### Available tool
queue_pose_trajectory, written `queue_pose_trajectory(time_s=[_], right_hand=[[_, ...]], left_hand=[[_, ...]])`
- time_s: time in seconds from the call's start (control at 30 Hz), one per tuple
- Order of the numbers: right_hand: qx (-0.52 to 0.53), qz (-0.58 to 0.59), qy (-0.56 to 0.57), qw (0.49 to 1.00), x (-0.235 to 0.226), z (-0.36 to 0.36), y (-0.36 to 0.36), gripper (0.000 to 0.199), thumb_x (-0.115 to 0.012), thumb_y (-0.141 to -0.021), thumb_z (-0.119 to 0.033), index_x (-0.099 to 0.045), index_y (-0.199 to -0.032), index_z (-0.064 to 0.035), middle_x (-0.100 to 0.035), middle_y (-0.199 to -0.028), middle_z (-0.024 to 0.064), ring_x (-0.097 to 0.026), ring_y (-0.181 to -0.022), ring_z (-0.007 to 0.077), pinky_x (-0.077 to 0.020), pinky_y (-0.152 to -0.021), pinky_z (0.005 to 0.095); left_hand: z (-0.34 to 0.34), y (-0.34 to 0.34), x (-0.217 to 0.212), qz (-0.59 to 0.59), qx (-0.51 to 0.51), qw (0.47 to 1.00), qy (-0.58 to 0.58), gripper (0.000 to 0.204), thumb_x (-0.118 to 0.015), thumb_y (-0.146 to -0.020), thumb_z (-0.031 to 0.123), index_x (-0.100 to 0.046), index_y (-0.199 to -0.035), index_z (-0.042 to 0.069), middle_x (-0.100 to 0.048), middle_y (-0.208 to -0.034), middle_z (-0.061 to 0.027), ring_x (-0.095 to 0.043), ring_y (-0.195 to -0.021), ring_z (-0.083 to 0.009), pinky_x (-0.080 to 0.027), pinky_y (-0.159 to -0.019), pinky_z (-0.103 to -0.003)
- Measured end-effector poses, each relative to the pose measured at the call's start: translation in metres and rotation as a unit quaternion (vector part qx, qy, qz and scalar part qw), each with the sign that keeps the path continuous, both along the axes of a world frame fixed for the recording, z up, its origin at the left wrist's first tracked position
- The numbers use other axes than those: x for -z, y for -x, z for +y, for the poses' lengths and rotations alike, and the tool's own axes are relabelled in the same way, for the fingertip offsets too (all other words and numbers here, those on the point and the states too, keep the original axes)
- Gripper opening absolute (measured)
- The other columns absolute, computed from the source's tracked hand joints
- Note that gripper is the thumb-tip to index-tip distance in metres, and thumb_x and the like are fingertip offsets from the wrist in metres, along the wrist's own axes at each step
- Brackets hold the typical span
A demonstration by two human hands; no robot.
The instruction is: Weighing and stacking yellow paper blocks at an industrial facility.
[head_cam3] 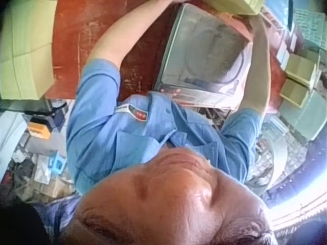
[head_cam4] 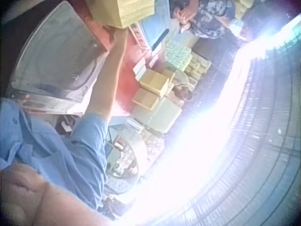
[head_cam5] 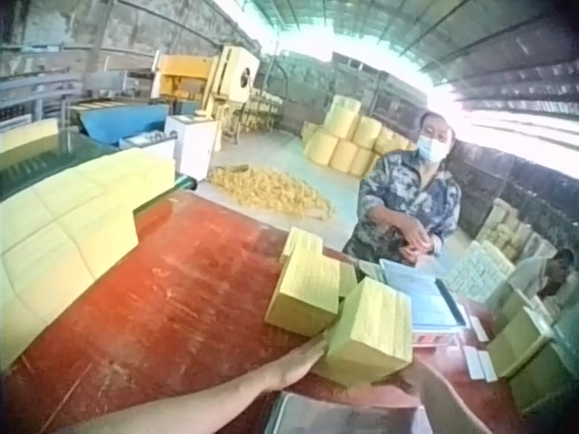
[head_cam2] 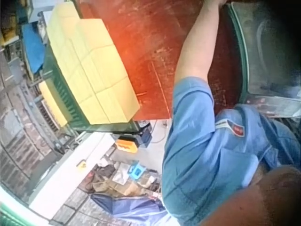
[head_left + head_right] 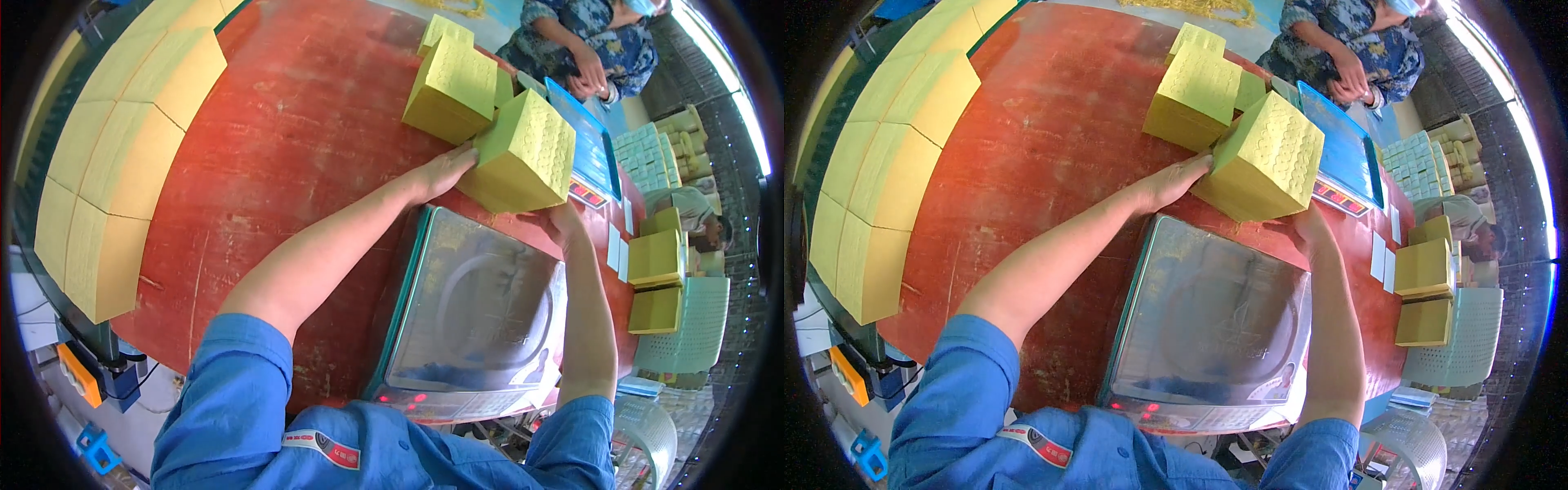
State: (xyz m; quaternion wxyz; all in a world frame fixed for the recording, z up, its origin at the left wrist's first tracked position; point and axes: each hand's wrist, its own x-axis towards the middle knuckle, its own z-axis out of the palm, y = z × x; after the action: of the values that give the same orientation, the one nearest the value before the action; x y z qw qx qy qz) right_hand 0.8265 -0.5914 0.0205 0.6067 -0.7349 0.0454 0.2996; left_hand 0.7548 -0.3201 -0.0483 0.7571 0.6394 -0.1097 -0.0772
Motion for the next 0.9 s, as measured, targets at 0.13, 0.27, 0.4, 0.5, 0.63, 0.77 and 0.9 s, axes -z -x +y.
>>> queue_pose_trajectory(time_s=[0.13, 0.27, 0.4, 0.5, 0.63, 0.77, 0.9], right_hand=[[0.094, -0.007, -0.046, 0.994, 0.009, 0.002, -0.013, 0.039, -0.053, -0.099, -0.029, -0.050, -0.133, -0.0090, -0.061, -0.124, 0.0103, -0.062, -0.108, 0.0240, -0.0538, -0.088, 0.0410], [0.100, -0.020, -0.116, 0.988, 0.026, -0.014, -0.032, 0.038, -0.063, -0.093, -0.026, -0.057, -0.128, -0.0105, -0.064, -0.122, 0.0072, -0.062, -0.108, 0.0201, -0.0520, -0.092, 0.0390], [0.066, -0.047, -0.072, 0.994, 0.026, -0.004, -0.032, 0.041, -0.058, -0.096, -0.033, -0.055, -0.129, -0.0104, -0.064, -0.119, 0.0035, -0.061, -0.106, 0.0176, -0.0501, -0.088, 0.0352], [0.067, -0.048, -0.067, 0.994, 0.028, -0.009, -0.038, 0.041, -0.058, -0.096, -0.034, -0.056, -0.129, -0.0111, -0.063, -0.120, 0.0031, -0.060, -0.107, 0.0172, -0.0477, -0.090, 0.0347], [0.119, -0.019, -0.095, 0.988, 0.034, -0.003, -0.041, 0.041, -0.057, -0.096, -0.033, -0.055, -0.130, -0.0104, -0.063, -0.121, 0.0036, -0.059, -0.109, 0.0170, -0.0467, -0.092, 0.0352], [0.125, -0.101, -0.023, 0.987, -0.007, -0.002, -0.003, 0.038, -0.054, -0.095, -0.022, -0.057, -0.129, -0.0046, -0.063, -0.120, 0.0087, -0.060, -0.106, 0.0179, -0.0488, -0.091, 0.0365], [0.116, -0.269, 0.051, 0.955, -0.050, -0.012, 0.054, 0.034, -0.049, -0.094, -0.010, -0.060, -0.124, 0.0022, -0.062, -0.120, 0.0121, -0.061, -0.108, 0.0195, -0.0490, -0.091, 0.0337]], left_hand=[[-0.005, -0.013, -0.014, 0.079, -0.016, 0.996, -0.025, 0.065, -0.029, -0.103, 0.047, -0.032, -0.149, 0.001, -0.032, -0.155, -0.0175, -0.031, -0.142, -0.0252, -0.024, -0.115, -0.036], [-0.007, -0.025, -0.011, 0.060, -0.065, 0.983, -0.162, 0.061, -0.029, -0.103, 0.042, -0.040, -0.144, -0.001, -0.041, -0.149, -0.0210, -0.039, -0.137, -0.0292, -0.029, -0.112, -0.036], [-0.005, -0.022, -0.008, 0.076, -0.063, 0.985, -0.139, 0.059, -0.028, -0.102, 0.040, -0.043, -0.142, -0.001, -0.045, -0.146, -0.0218, -0.042, -0.136, -0.0313, -0.032, -0.111, -0.037], [-0.008, -0.018, -0.011, 0.045, -0.070, 0.985, -0.151, 0.060, -0.028, -0.102, 0.041, -0.043, -0.142, -0.002, -0.043, -0.147, -0.0209, -0.041, -0.137, -0.0311, -0.032, -0.111, -0.038], [-0.002, -0.024, 0.009, -0.056, -0.099, 0.979, -0.166, 0.060, -0.029, -0.101, 0.043, -0.048, -0.137, -0.001, -0.048, -0.141, -0.0239, -0.045, -0.132, -0.0359, -0.034, -0.107, -0.040], [0.006, -0.016, -0.023, -0.060, -0.104, 0.946, -0.302, 0.049, -0.039, -0.099, 0.037, -0.063, -0.114, -0.002, -0.064, -0.113, -0.0270, -0.062, -0.108, -0.0379, -0.047, -0.090, -0.042], [0.049, -0.034, -0.090, -0.249, -0.359, 0.829, -0.349, 0.029, -0.054, -0.092, 0.020, -0.064, -0.072, 0.001, -0.062, -0.063, -0.0166, -0.066, -0.061, -0.0304, -0.049, -0.055, -0.042]])
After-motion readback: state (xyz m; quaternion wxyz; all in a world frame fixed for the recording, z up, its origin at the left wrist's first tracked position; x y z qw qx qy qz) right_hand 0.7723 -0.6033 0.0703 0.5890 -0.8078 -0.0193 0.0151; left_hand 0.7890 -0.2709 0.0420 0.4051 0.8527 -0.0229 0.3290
